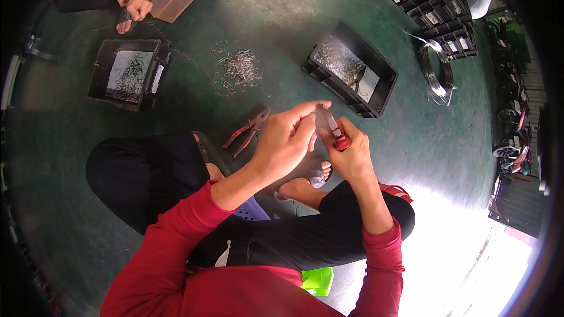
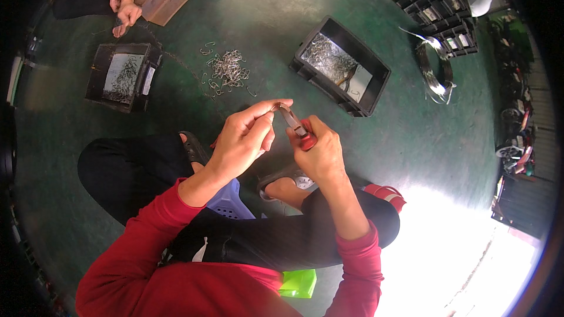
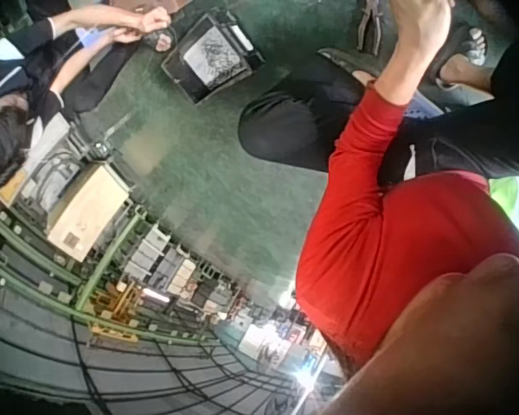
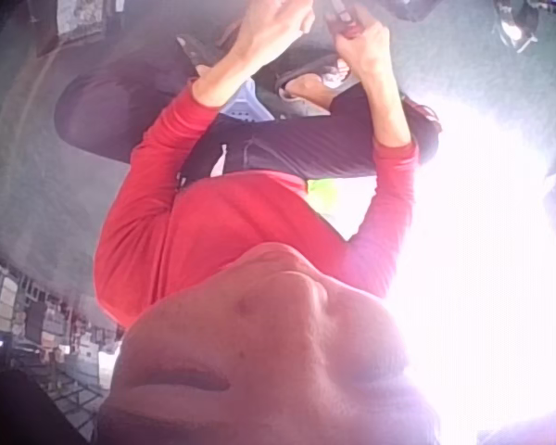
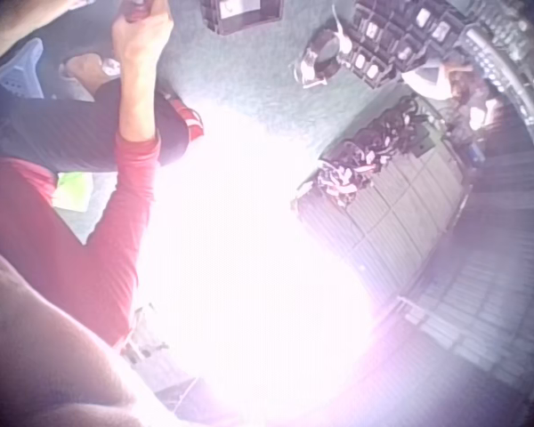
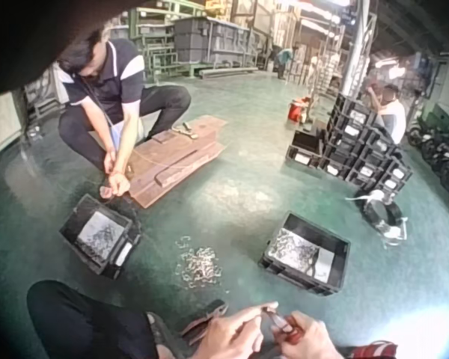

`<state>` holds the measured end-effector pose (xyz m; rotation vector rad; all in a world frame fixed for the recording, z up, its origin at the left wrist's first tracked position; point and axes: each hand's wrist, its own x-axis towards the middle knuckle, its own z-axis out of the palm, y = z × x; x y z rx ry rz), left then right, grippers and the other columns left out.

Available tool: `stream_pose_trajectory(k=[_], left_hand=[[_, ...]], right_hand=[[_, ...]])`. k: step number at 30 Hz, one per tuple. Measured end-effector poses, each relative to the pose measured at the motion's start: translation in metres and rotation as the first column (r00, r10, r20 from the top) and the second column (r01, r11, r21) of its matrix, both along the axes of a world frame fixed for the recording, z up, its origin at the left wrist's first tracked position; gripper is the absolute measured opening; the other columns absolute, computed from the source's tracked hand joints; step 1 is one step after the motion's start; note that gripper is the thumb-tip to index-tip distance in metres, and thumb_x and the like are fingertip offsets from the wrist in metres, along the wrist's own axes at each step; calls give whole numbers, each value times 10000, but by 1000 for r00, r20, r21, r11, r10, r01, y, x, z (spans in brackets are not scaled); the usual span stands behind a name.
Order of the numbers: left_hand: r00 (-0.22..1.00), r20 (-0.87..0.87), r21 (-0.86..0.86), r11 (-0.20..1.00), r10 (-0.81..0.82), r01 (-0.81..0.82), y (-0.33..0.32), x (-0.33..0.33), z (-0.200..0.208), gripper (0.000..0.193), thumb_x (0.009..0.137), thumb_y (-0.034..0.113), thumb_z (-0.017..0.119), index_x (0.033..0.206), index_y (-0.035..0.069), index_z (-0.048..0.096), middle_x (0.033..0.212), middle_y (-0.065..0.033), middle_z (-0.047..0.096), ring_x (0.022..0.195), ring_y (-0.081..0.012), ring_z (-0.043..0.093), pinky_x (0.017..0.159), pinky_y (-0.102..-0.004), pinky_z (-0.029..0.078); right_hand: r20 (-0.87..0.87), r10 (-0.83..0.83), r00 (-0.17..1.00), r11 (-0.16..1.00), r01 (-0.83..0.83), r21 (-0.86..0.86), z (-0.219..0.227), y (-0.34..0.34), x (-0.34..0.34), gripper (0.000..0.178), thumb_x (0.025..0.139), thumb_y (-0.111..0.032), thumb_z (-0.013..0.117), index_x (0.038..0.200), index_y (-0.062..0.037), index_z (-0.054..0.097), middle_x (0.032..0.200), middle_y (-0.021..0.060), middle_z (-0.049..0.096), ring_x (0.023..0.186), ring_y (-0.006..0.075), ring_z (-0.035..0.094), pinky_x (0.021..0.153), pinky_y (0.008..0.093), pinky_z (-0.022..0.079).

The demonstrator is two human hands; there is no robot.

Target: The person sits on a low stool and repeatedly picks up small metal wire pieces from a pile on the floor. Using two pliers, they bend each wire piece into a loop and drop it into a black plastic crate. Another person works nearby on a wooden board.

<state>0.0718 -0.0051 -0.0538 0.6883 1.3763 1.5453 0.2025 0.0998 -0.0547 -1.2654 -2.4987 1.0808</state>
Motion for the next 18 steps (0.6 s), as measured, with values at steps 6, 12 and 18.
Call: stream_pose_trajectory(k=[6, 12, 18], left_hand=[[998, 26, -11, 999, -48, 49, 2, -5, -3, 319, 1001, 117, 413, 1273, 59, 569, 634, 26, 489, 548, -19, 415, 488, -194, 355], [925, -351, 8, 988, -144, 157, 9, -43, -16, 235, 922, 3, 559, 1122, 36, 678, 826, -14, 598, 715, -46, 530, 621, -196, 443], [969, 236, 108, 989, 71, -99, 13, -47, -14, 200, 909, 68, 617, 1089, -3, 670, 934, -52, 650, 824, -124, 626, 684, -249, 506]], right_hand=[[-12, 33, 999, 999, -33, 34, 0, 5, 0, 209, 803, -152, 712, 853, -3, 575, 725, 175, 610, 652, 335, 573, 616, 382, 460], [-108, 198, 974, 977, -188, 97, 5, 15, 5, 198, 822, -110, 696, 923, -2, 565, 672, 126, 573, 568, 211, 515, 582, 330, 443], [144, 133, 981, 732, 1, -682, 23, 17, 9, 264, 880, -223, 662, 1047, -36, 580, 804, 78, 617, 744, 129, 582, 680, 331, 483]])
